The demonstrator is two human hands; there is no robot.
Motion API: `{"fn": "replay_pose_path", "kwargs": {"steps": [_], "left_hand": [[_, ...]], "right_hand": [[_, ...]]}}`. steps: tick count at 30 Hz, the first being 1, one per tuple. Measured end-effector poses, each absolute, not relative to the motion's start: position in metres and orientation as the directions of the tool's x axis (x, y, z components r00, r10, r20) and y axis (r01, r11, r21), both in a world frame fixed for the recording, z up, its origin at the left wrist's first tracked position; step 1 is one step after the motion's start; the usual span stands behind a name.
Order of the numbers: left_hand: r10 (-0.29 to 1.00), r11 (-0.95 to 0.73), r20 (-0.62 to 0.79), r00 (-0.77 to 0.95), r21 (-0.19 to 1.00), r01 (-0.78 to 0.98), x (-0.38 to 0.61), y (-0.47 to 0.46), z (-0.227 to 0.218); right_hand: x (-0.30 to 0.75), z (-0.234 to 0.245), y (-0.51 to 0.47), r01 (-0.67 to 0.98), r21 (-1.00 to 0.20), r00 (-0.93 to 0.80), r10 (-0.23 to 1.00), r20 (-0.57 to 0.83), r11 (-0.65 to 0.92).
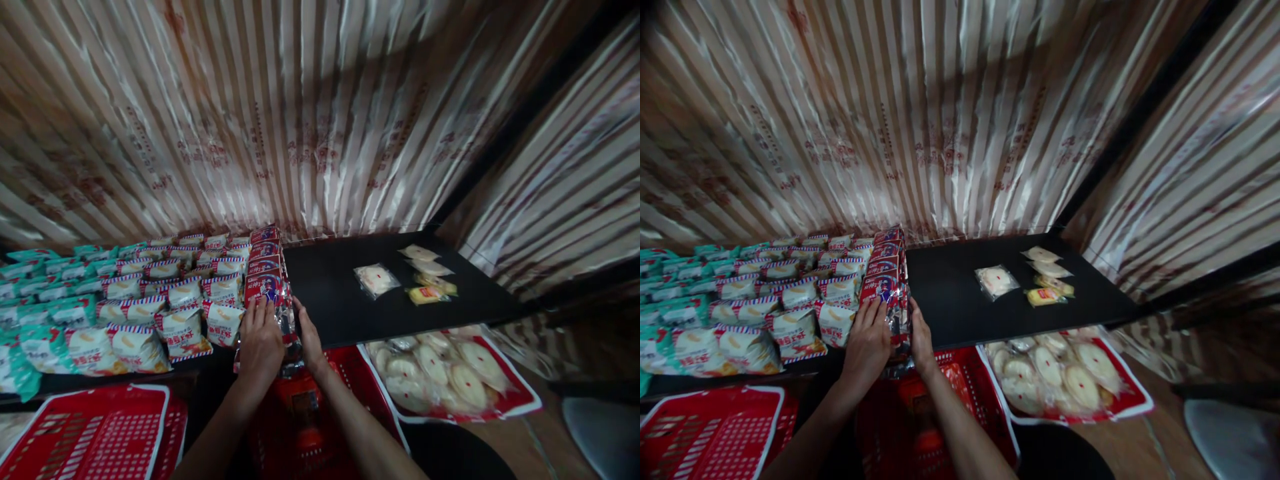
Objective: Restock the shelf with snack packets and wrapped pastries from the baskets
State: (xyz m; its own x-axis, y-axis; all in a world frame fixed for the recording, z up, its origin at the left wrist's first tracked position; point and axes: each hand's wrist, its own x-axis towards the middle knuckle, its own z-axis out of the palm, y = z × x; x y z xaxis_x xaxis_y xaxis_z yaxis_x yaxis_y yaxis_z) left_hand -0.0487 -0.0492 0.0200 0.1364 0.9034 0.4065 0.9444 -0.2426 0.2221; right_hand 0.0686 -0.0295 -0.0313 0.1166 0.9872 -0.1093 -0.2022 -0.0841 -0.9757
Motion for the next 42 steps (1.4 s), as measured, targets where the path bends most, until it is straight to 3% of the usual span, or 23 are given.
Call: {"fn": "replay_pose_path", "kwargs": {"steps": [6,13,21,27,32,37,42], "left_hand": [[0.885,-0.234,0.442,0.145,0.154,0.960,-0.049,-0.046,0.019],[0.922,-0.182,0.363,0.136,0.095,0.979,-0.047,-0.045,0.024],[0.934,-0.164,0.334,0.127,0.084,0.983,-0.050,-0.043,0.019],[0.957,-0.141,0.269,0.111,0.096,0.985,-0.047,-0.044,0.029],[0.968,-0.131,0.229,0.103,0.108,0.985,-0.046,-0.045,0.034],[0.964,-0.141,0.241,0.115,0.090,0.986,-0.046,-0.045,0.029],[0.959,-0.146,0.256,0.122,0.077,0.986,-0.047,-0.044,0.028]], "right_hand": [[0.062,-0.032,-0.029,-0.286,-0.956,0.100,0.990,-0.099,-0.067],[0.057,-0.034,-0.026,-0.288,-0.955,0.079,0.992,-0.099,-0.072],[0.064,-0.035,-0.020,-0.197,-0.978,-0.015,0.997,-0.071,-0.073],[0.074,-0.027,0.008,-0.074,-0.993,0.161,0.982,-0.103,-0.092],[0.067,-0.016,0.038,-0.242,-0.965,0.118,0.984,-0.137,-0.106],[0.051,-0.013,0.042,-0.504,-0.819,-0.119,0.961,-0.248,-0.274],[0.043,-0.010,0.040,-0.558,-0.736,-0.143,0.918,-0.371,-0.384]]}}
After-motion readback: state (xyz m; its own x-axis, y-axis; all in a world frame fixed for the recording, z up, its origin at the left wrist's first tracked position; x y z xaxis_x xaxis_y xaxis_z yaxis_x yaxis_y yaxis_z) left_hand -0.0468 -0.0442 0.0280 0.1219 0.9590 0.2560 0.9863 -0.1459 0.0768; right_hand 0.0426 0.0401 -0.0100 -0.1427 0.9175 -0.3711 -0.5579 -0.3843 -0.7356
